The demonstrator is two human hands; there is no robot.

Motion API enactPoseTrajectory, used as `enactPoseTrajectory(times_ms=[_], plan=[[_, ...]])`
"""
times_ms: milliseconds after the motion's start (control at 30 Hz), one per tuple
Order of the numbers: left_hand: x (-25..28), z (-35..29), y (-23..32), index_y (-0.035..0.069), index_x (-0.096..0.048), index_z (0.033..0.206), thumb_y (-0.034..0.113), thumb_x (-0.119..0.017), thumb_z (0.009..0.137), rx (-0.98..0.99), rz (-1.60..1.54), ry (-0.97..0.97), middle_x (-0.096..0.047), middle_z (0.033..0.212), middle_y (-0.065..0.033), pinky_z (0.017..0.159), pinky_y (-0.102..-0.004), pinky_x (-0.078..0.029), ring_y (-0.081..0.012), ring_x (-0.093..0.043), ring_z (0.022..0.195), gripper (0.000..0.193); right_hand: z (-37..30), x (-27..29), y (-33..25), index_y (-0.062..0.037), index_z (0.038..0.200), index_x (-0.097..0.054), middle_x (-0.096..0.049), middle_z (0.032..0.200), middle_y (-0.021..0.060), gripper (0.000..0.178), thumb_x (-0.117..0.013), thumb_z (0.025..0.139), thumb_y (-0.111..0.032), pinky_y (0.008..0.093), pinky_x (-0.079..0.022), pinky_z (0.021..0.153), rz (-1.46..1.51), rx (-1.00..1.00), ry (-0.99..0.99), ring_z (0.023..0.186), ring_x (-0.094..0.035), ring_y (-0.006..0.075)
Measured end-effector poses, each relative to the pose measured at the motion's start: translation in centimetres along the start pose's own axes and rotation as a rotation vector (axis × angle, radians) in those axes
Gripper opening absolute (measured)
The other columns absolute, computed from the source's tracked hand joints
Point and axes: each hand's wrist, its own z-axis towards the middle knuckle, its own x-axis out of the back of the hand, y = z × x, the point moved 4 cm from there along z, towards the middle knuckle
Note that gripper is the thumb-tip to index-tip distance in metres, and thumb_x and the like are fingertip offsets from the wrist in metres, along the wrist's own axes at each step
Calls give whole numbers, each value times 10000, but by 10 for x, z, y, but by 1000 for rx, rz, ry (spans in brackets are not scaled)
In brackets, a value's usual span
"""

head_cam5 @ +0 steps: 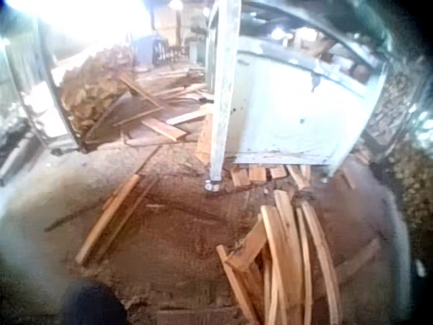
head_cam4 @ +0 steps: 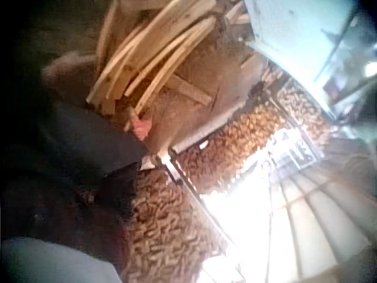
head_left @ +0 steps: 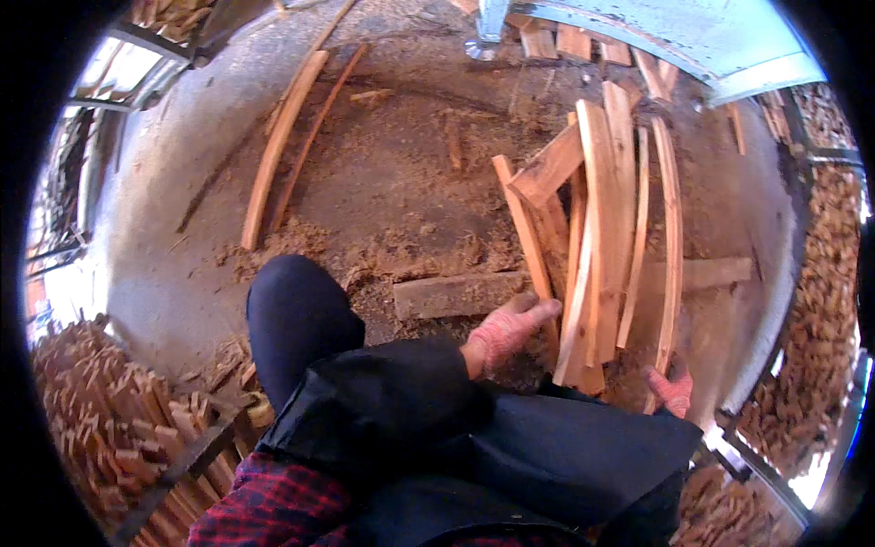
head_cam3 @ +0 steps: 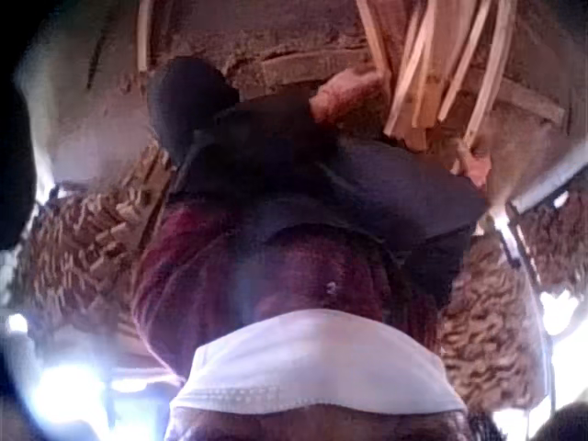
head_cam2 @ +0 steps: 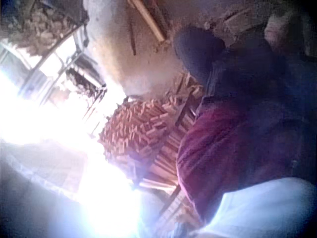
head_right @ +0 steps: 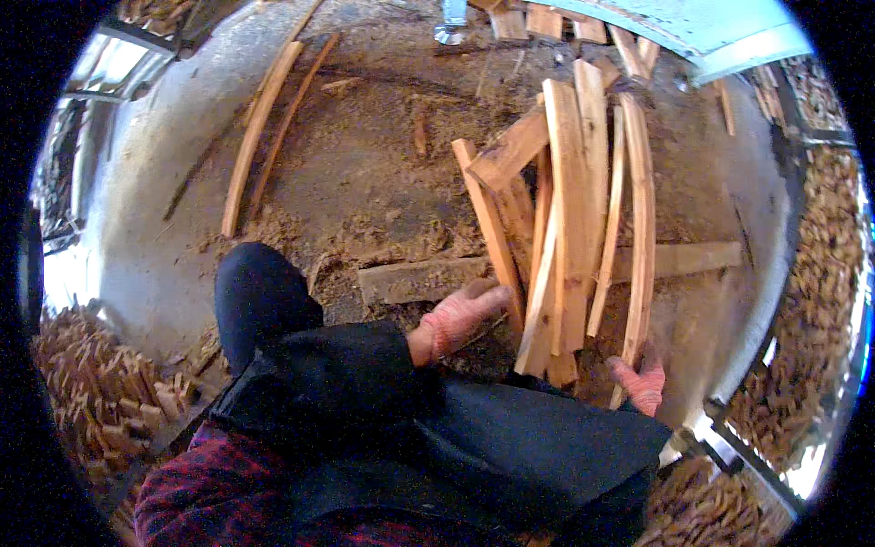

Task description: The person gathers loose wooden planks from a pile on the floor, aligns them into neat bundles, and stacks them onto a larger pile of processed wood. The person wears gloves and works in a repetitive cycle of gathering, aligning, and stacking.

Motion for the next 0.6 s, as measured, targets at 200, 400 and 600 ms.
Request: enactPoseTrajectory(times_ms=[200, 400, 600], plan=[[-29, -47, 80, 41, -378, 1476, 491, -615, 943, -269, -124, -209, -536, 1357, -125, 1041, -426, -421, -271, -546, 1200, 736, -58, -71, -151, -1, 1400, -456, -641, 1224, 209, 878, -801, 726, -448, 412, -477, 1004, -695, 191, -351, 1156, -613, 338], [86, -8, 82, 51, -589, 1179, 257, -712, 865, -143, -406, 382, -671, 937, -113, 732, -434, -566, -272, -667, 806, 395, -7, -215, -163, -77, 1449, -437, -604, 1249, 242, 883, -752, 761, -532, 444, -448, 1012, -835, 368, -462, 1202, -556, 387], [132, -3, 52, 10, -619, 1104, 200, -729, 836, -124, 118, 707, -665, 850, -98, 689, -388, -536, -247, -656, 753, 346, 17, -279, -54, -20, 1488, -335, -399, 1487, 213, 999, -789, 736, -496, 435, -344, 1134, -1136, 524, -129, 1389, -365, 379]])
